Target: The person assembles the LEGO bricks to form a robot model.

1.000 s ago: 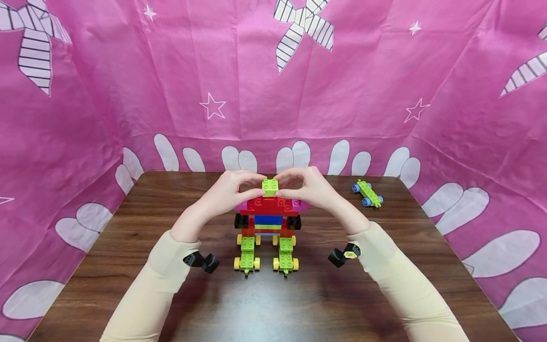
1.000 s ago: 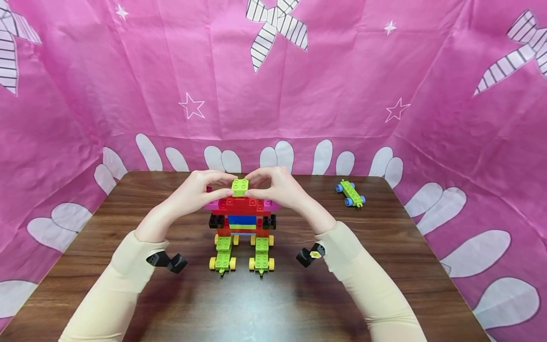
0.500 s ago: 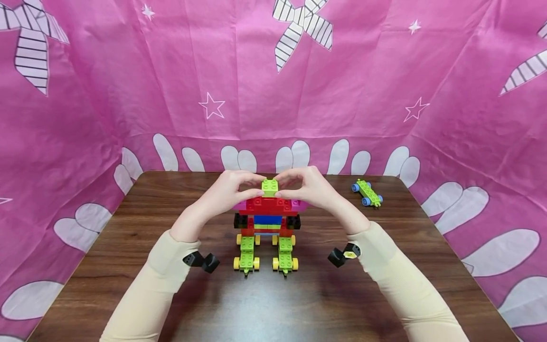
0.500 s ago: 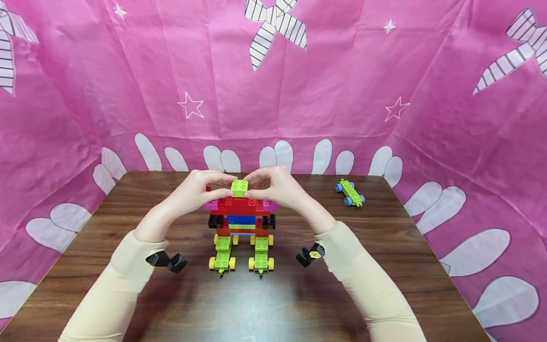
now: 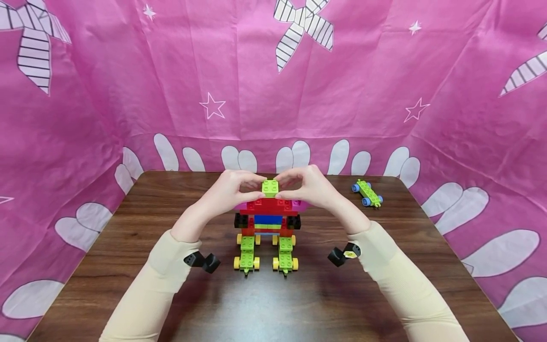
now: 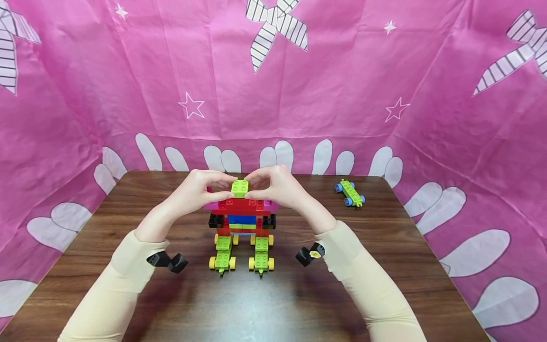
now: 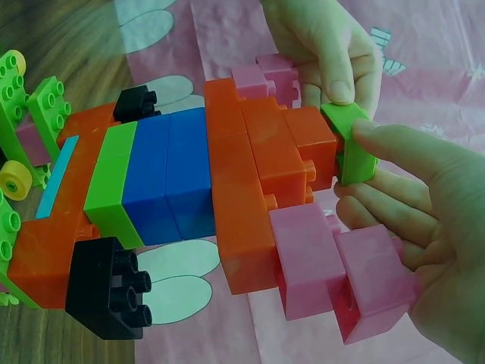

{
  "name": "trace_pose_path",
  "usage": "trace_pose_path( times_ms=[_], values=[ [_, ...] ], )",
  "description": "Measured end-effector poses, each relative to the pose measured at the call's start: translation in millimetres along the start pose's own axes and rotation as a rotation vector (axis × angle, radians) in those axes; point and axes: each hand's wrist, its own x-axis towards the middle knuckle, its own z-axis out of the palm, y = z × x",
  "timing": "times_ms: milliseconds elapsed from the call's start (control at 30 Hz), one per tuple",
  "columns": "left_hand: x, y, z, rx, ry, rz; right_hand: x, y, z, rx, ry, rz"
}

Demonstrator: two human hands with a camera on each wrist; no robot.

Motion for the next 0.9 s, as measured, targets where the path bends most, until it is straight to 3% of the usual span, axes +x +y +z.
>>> trace_pose_path(
  times_ms=[533, 900],
  values=[
    [3.9, 0.1, -2.2, 0.038, -0.053, -0.02, 1.3, 0.9, 0.0, 0.094, -0.02, 0.062],
    [6.1, 3.4, -5.6, 0.057, -0.074, -0.031, 2.8, -0.4, 0.0, 0.063, -0.032, 0.06]
  ],
)
